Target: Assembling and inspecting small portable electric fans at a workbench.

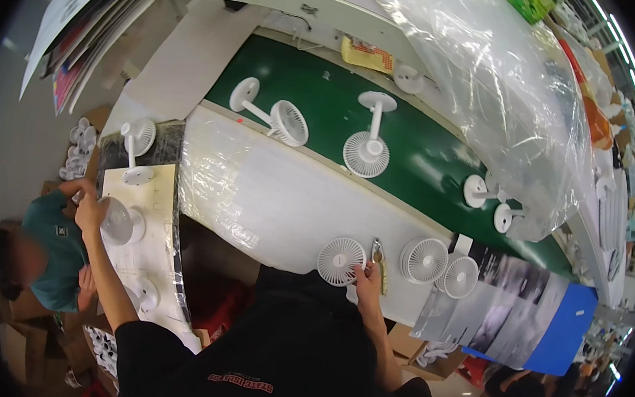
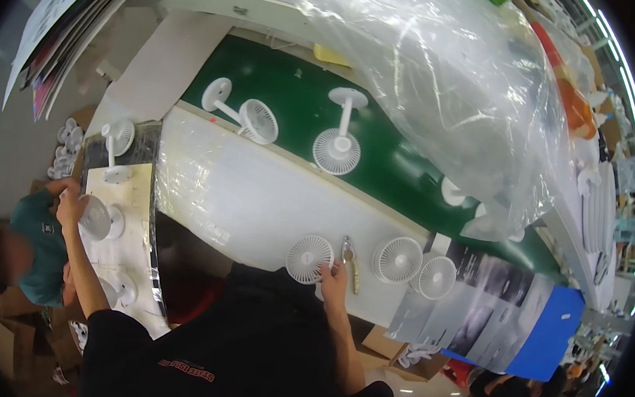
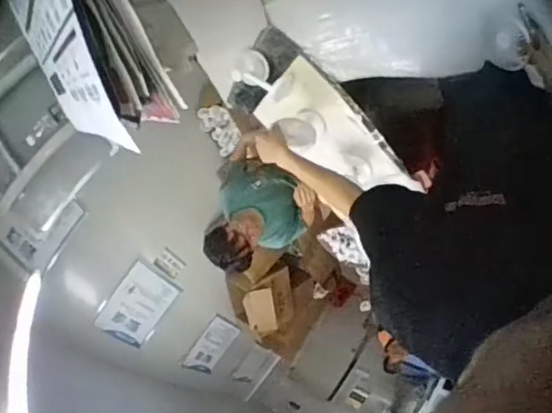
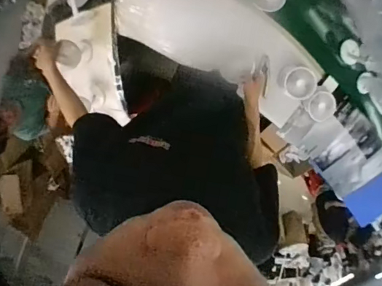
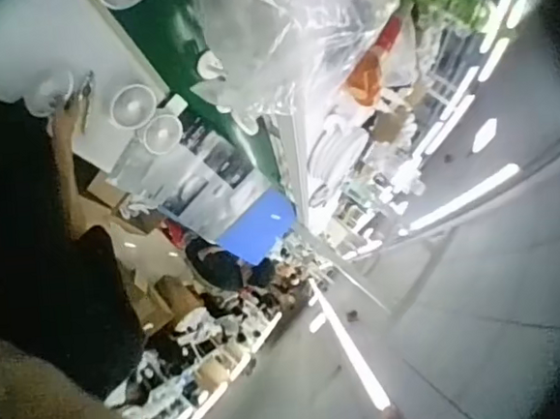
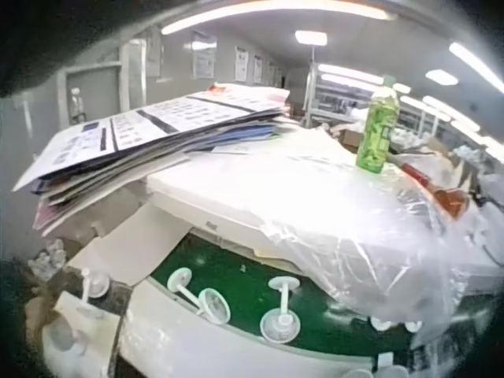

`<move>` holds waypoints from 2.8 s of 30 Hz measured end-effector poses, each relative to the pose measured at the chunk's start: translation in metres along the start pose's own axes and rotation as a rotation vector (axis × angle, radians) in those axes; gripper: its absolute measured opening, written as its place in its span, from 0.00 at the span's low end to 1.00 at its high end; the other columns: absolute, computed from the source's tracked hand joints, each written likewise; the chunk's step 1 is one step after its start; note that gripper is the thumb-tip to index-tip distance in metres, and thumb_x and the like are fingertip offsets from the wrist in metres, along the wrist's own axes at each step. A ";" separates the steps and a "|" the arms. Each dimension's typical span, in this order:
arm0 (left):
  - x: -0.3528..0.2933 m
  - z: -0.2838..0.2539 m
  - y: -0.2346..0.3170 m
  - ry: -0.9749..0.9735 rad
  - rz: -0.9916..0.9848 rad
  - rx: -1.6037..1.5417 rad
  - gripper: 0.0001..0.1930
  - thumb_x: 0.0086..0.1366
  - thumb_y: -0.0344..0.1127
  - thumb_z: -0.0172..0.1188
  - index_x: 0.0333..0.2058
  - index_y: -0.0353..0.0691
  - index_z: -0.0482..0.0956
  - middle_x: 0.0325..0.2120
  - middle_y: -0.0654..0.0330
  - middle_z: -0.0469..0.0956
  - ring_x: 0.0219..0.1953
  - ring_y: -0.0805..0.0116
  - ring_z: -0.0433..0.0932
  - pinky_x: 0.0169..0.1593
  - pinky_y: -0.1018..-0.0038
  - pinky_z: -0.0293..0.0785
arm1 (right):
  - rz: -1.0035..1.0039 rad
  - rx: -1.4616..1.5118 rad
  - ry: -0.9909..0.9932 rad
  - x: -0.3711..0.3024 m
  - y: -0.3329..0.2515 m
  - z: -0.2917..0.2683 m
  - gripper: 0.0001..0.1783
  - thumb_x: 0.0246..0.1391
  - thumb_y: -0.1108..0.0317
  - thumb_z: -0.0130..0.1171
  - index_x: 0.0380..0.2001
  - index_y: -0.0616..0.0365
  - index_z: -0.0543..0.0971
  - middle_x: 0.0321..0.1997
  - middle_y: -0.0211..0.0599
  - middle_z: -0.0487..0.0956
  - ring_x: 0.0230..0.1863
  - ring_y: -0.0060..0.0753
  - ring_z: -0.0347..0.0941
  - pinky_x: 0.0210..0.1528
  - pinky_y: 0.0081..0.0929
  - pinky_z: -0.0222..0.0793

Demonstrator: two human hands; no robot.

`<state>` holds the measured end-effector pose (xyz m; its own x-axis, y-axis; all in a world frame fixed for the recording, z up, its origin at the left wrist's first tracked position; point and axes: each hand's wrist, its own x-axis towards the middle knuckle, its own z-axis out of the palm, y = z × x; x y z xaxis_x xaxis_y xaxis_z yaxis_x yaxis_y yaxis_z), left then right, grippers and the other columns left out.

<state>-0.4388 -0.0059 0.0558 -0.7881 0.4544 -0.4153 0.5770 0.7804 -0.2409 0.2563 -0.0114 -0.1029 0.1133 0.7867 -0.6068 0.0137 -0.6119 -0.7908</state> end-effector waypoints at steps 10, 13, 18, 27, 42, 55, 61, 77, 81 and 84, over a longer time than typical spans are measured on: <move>-0.090 0.022 0.160 0.658 0.512 -0.420 0.19 0.58 0.35 0.63 0.48 0.40 0.77 0.33 0.55 0.82 0.30 0.64 0.79 0.36 0.70 0.75 | 0.238 0.366 0.046 0.008 0.009 -0.004 0.15 0.61 0.73 0.51 0.50 0.64 0.71 0.43 0.41 0.77 0.41 0.30 0.75 0.45 0.25 0.72; -0.110 0.056 0.309 0.241 0.694 -0.831 0.21 0.59 0.40 0.65 0.50 0.43 0.75 0.32 0.57 0.79 0.34 0.62 0.79 0.39 0.69 0.75 | 0.179 0.492 -0.027 0.009 -0.018 0.000 0.16 0.60 0.74 0.51 0.52 0.64 0.71 0.44 0.42 0.77 0.43 0.30 0.74 0.48 0.25 0.71; -0.082 0.123 0.485 0.443 0.586 -1.117 0.35 0.55 0.43 0.68 0.59 0.41 0.61 0.44 0.50 0.76 0.42 0.52 0.78 0.48 0.63 0.73 | -0.052 0.576 -0.153 -0.005 -0.098 0.020 0.18 0.61 0.74 0.51 0.54 0.62 0.71 0.47 0.41 0.77 0.44 0.30 0.74 0.50 0.25 0.70; -0.076 0.092 0.431 0.458 0.528 -1.084 0.25 0.59 0.35 0.62 0.55 0.41 0.66 0.39 0.47 0.78 0.37 0.52 0.79 0.44 0.64 0.74 | -0.232 0.046 0.031 -0.004 -0.060 0.002 0.22 0.58 0.72 0.54 0.57 0.61 0.71 0.48 0.41 0.77 0.44 0.33 0.74 0.49 0.28 0.70; -0.278 0.044 0.303 0.015 1.133 -0.196 0.16 0.55 0.29 0.61 0.44 0.41 0.81 0.29 0.57 0.81 0.32 0.58 0.80 0.37 0.70 0.74 | -0.706 -1.148 -0.044 0.012 0.014 0.042 0.56 0.32 0.52 0.72 0.65 0.59 0.59 0.66 0.61 0.56 0.66 0.64 0.52 0.67 0.52 0.49; -0.319 0.112 0.281 0.382 0.743 -0.633 0.33 0.53 0.30 0.66 0.59 0.44 0.66 0.51 0.52 0.73 0.46 0.52 0.77 0.48 0.64 0.73 | -0.779 -1.056 -0.081 0.033 0.030 -0.020 0.61 0.27 0.52 0.74 0.67 0.56 0.57 0.70 0.58 0.52 0.69 0.60 0.48 0.70 0.51 0.44; -0.313 0.165 0.292 0.470 0.642 -1.223 0.36 0.54 0.30 0.65 0.62 0.43 0.60 0.57 0.49 0.67 0.54 0.50 0.71 0.56 0.63 0.68 | -0.632 -0.770 -0.180 0.018 0.024 -0.013 0.62 0.26 0.56 0.75 0.68 0.55 0.57 0.71 0.55 0.51 0.70 0.58 0.49 0.70 0.50 0.45; -0.421 0.049 0.311 -0.339 1.221 -1.459 0.32 0.57 0.27 0.60 0.61 0.41 0.64 0.56 0.50 0.69 0.57 0.57 0.69 0.61 0.65 0.65 | -1.206 -0.640 -0.116 -0.133 -0.205 -0.039 0.58 0.29 0.59 0.73 0.67 0.55 0.58 0.71 0.56 0.51 0.71 0.63 0.47 0.68 0.52 0.49; -0.433 0.047 0.317 -0.820 1.069 -1.641 0.30 0.58 0.27 0.58 0.61 0.41 0.65 0.55 0.50 0.70 0.56 0.59 0.70 0.58 0.67 0.67 | -1.251 -0.845 -0.072 -0.153 -0.217 -0.040 0.58 0.27 0.58 0.74 0.66 0.54 0.60 0.71 0.55 0.51 0.70 0.64 0.47 0.67 0.54 0.50; -0.439 0.050 0.319 -1.178 0.906 -1.716 0.29 0.59 0.27 0.56 0.61 0.41 0.65 0.54 0.50 0.70 0.55 0.60 0.70 0.56 0.68 0.69 | -1.206 -0.960 -0.066 -0.157 -0.214 -0.047 0.57 0.26 0.58 0.74 0.66 0.53 0.62 0.71 0.55 0.51 0.70 0.66 0.47 0.66 0.55 0.51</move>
<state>0.1021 0.0221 0.1172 0.2944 0.9181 -0.2653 -0.5805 0.3923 0.7135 0.2820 -0.0084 0.1653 -0.4768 0.8222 0.3110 0.6777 0.5692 -0.4656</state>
